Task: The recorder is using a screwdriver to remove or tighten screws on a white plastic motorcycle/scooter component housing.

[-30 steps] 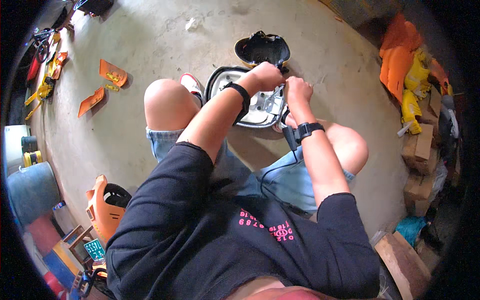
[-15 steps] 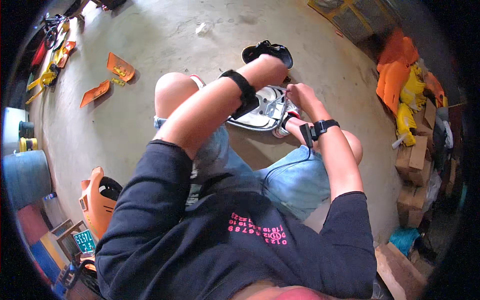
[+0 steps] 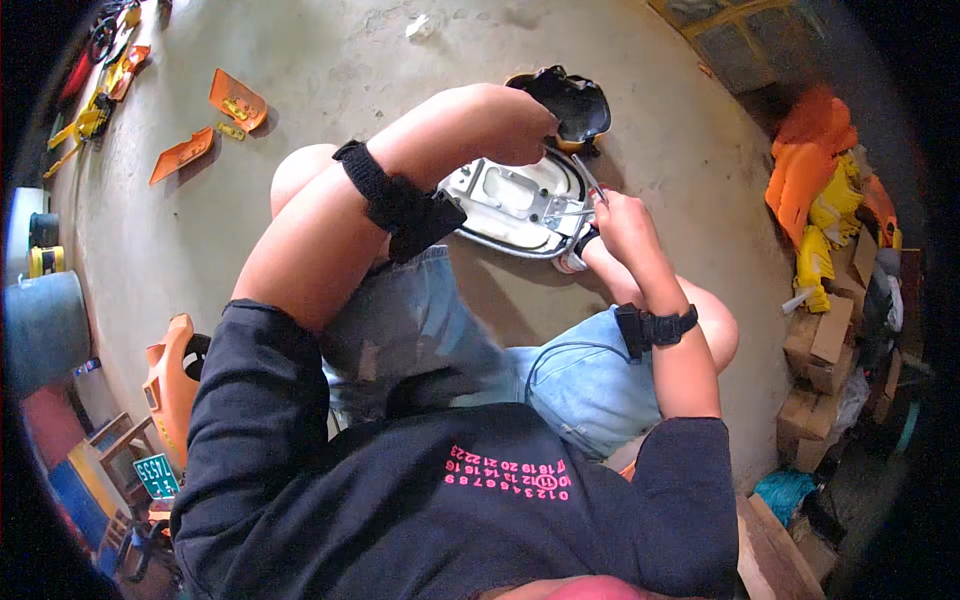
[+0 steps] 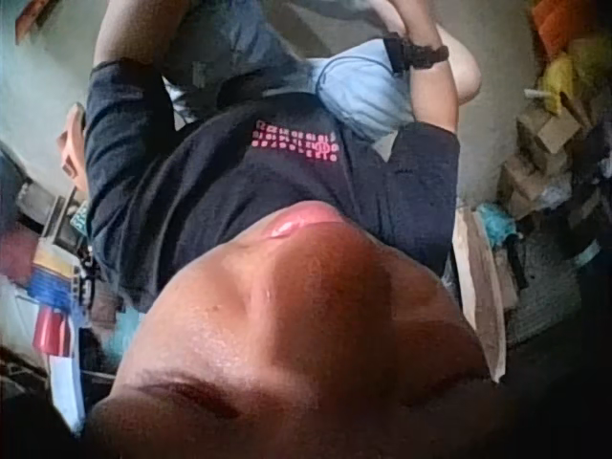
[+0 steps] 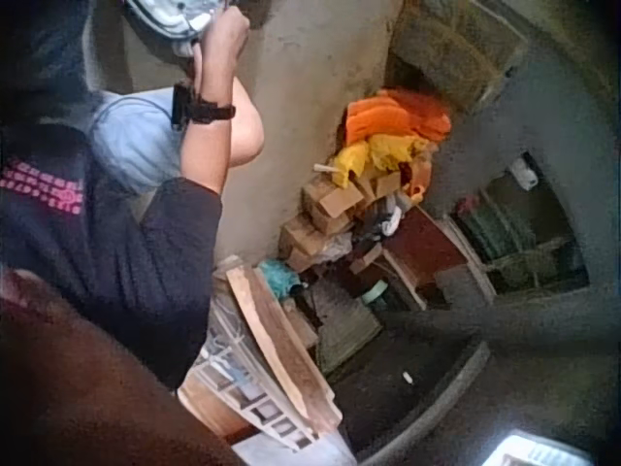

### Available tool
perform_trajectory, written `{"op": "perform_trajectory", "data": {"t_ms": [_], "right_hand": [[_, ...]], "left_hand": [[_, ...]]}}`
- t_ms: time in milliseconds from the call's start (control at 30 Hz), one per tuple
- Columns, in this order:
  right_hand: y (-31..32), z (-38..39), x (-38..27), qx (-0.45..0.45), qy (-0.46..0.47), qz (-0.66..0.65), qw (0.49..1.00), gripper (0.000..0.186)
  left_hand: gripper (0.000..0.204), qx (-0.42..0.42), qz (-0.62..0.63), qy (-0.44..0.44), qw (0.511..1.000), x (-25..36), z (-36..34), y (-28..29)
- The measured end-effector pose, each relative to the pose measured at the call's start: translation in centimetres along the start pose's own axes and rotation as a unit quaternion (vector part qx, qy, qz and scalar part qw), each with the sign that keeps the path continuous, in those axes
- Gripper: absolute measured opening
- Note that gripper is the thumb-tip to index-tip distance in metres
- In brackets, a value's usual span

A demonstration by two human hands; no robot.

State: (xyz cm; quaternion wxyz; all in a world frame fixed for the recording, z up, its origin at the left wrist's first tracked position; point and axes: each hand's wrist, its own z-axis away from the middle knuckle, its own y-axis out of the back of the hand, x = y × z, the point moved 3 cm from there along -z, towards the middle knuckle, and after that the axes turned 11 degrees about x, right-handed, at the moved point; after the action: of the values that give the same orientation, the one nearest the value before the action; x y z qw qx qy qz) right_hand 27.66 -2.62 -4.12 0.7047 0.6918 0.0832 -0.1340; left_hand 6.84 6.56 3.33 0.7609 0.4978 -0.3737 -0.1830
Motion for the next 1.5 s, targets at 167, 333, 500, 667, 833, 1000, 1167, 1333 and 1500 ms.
{"op": "perform_trajectory", "data": {"t_ms": [167,333,500,667,833,1000,1167,1333,1500], "right_hand": [[-0.8,0.4,0.3,-0.057,-0.026,0.051,0.997,0.027],[-0.2,0.1,0.4,-0.066,-0.057,0.026,0.996,0.025],[-0.6,-0.2,0.4,-0.055,-0.036,0.051,0.997,0.026],[-0.7,-0.1,0.8,-0.051,-0.029,0.044,0.997,0.025],[-0.5,-0.1,0.8,-0.033,-0.018,0.048,0.998,0.025],[-0.5,-0.1,0.8,-0.065,-0.059,0.02,0.996,0.026],[-0.4,-0.1,0.9,-0.058,-0.053,0.038,0.996,0.026],[-0.8,0.0,1.1,-0.041,-0.023,0.04,0.998,0.026],[-1.3,0.1,1.1,-0.063,-0.019,0.025,0.998,0.028]], "left_hand": [[0.038,-0.04,-0.029,0.03,0.998,-0.9,0.4,-1.2],[0.038,-0.038,-0.028,0.037,0.998,-1.2,0.4,-0.9],[0.037,-0.033,-0.025,0.041,0.998,-0.8,0.7,-0.5],[0.038,-0.022,-0.013,0.033,0.999,-0.7,0.7,-0.6],[0.039,-0.046,-0.013,0.049,0.998,-0.8,0.4,-1.4],[0.039,-0.054,-0.017,0.04,0.998,-0.8,0.4,-1.6],[0.039,-0.055,-0.017,0.041,0.998,-0.6,0.3,-1.5],[0.04,-0.068,-0.024,0.036,0.997,-0.5,0.1,-1.7],[0.04,-0.061,-0.026,0.035,0.997,-0.5,0.0,-2.1]]}}
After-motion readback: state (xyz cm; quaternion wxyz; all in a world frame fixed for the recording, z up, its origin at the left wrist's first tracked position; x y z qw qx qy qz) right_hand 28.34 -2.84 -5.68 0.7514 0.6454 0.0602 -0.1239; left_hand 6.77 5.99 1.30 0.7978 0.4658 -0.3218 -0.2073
